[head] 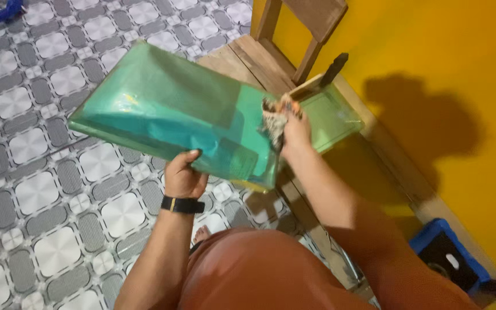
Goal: The person wipes the surfaces of several plastic-wrapped items using a patterned cloth. They handle a blue plastic bag, a black plastic bag, and two green-wrapped packages, wiping each one and placing them on a wooden shelf. The person also wipes an orange plastic chair before placing it under the shelf.
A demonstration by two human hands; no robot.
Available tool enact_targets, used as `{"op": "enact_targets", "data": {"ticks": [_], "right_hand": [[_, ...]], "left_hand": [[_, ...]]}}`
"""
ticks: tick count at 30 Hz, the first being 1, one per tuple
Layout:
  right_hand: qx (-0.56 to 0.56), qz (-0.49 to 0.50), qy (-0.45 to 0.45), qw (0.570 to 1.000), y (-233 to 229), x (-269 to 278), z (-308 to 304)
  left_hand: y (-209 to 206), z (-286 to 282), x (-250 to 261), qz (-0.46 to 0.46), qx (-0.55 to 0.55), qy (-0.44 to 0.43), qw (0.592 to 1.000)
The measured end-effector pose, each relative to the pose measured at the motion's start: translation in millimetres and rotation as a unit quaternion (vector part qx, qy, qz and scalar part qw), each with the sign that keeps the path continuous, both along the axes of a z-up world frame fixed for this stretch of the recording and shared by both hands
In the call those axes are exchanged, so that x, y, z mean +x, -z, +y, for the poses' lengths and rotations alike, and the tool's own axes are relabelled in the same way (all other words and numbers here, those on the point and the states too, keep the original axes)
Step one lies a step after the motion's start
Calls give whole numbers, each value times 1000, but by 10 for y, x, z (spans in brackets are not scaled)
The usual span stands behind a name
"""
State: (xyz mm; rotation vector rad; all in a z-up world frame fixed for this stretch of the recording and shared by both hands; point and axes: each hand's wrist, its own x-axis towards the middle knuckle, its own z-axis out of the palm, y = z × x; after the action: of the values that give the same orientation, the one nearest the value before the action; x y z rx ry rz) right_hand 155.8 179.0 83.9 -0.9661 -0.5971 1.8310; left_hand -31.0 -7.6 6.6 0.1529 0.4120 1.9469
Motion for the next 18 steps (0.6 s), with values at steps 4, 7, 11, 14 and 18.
{"op": "enact_targets", "data": {"ticks": [4, 7, 11, 14, 18], "right_hand": [[7, -23, -92, 995, 7, 153, -831], [-108, -96, -82, 986, -34, 333, -1077], [-47, -46, -93, 994, 136, 333, -658], [55, -9, -39, 998, 340, 275, -128], [211, -153, 62, 963, 264, 346, 529]], "left_hand": [[130, -53, -177, -22, -25, -40, 999], [89, -25, -222, -21, -32, -48, 998], [23, -106, -191, -6, 15, 25, 1000], [3, -171, -149, 23, -33, 46, 998], [-76, -260, -135, 72, 29, 80, 994]]}}
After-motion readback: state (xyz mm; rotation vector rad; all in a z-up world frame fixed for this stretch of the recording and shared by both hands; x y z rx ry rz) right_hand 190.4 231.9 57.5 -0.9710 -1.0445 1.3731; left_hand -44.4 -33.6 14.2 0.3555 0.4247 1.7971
